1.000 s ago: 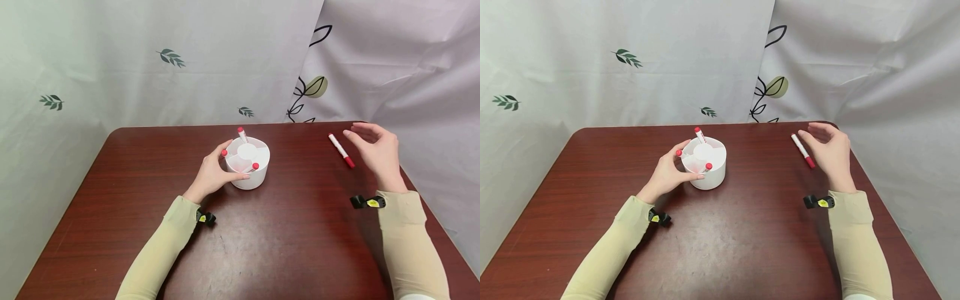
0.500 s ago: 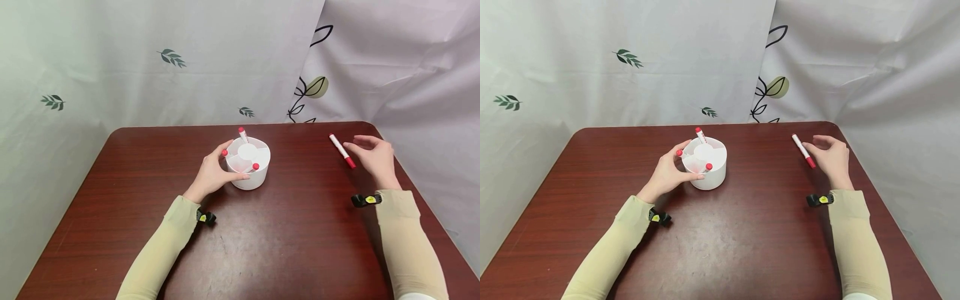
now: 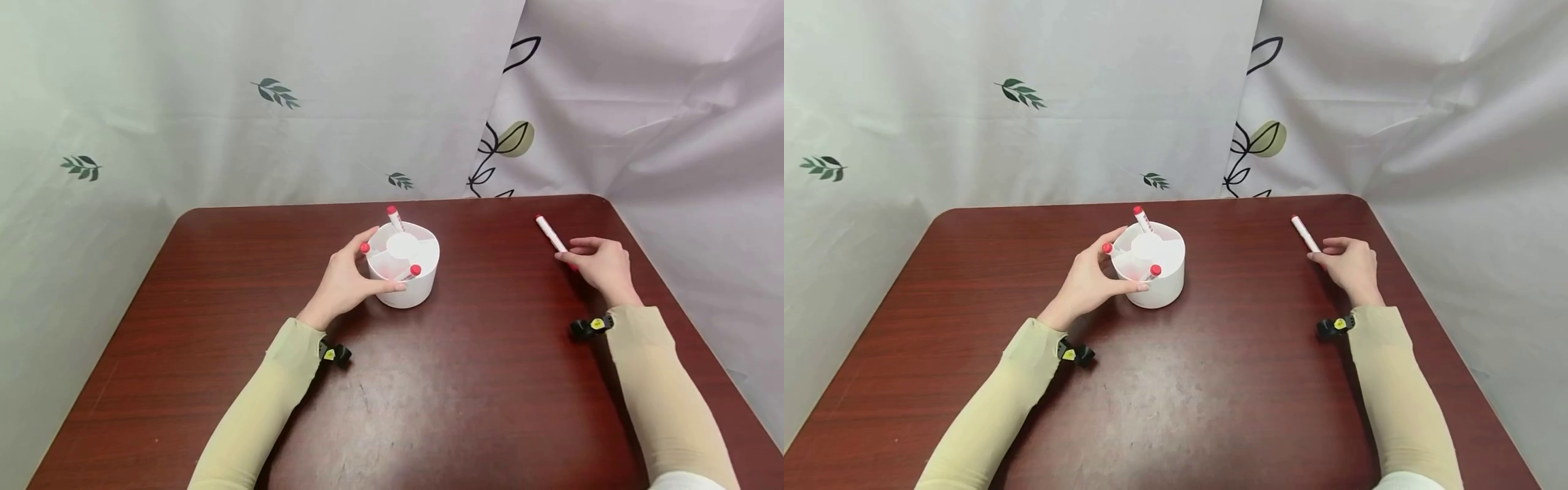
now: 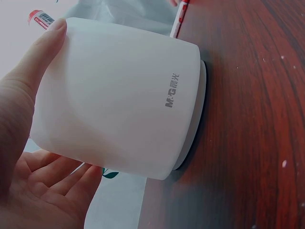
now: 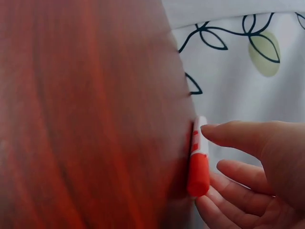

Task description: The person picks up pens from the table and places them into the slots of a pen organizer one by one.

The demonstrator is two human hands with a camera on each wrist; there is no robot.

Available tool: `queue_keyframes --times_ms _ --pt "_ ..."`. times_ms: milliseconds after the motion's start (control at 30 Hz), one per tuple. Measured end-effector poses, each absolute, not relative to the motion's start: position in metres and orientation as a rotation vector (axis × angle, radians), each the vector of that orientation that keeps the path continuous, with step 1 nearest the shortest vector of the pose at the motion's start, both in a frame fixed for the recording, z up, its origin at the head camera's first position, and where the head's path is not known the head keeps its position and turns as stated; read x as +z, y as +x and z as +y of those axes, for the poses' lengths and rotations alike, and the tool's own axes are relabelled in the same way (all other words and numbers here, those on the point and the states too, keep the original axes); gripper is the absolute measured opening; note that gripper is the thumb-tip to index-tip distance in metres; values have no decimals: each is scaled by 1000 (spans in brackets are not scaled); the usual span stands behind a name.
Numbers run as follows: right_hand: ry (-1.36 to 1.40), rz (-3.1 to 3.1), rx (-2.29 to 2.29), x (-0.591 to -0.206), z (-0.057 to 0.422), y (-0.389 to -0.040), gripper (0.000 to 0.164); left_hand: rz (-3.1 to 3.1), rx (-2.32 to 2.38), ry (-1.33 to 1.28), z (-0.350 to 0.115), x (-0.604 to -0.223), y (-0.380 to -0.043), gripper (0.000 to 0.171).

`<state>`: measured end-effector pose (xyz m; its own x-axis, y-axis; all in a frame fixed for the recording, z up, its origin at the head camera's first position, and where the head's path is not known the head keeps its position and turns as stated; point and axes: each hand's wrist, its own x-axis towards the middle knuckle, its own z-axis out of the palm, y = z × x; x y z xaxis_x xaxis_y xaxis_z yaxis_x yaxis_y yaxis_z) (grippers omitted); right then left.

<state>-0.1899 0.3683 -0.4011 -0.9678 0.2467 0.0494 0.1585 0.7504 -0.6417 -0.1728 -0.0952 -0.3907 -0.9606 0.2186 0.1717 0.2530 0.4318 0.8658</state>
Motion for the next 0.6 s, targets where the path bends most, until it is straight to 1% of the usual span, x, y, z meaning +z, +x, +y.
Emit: queue_keyframes --times_ms 333,600 --pt "-325 -2791 989 -408 367 -191 44 -2636 -1594 -436 -95 -389 -173 105" --pt "-327 -2788 954 -410 365 -195 41 -2638 -1595 -438 -96 -389 -172 104"
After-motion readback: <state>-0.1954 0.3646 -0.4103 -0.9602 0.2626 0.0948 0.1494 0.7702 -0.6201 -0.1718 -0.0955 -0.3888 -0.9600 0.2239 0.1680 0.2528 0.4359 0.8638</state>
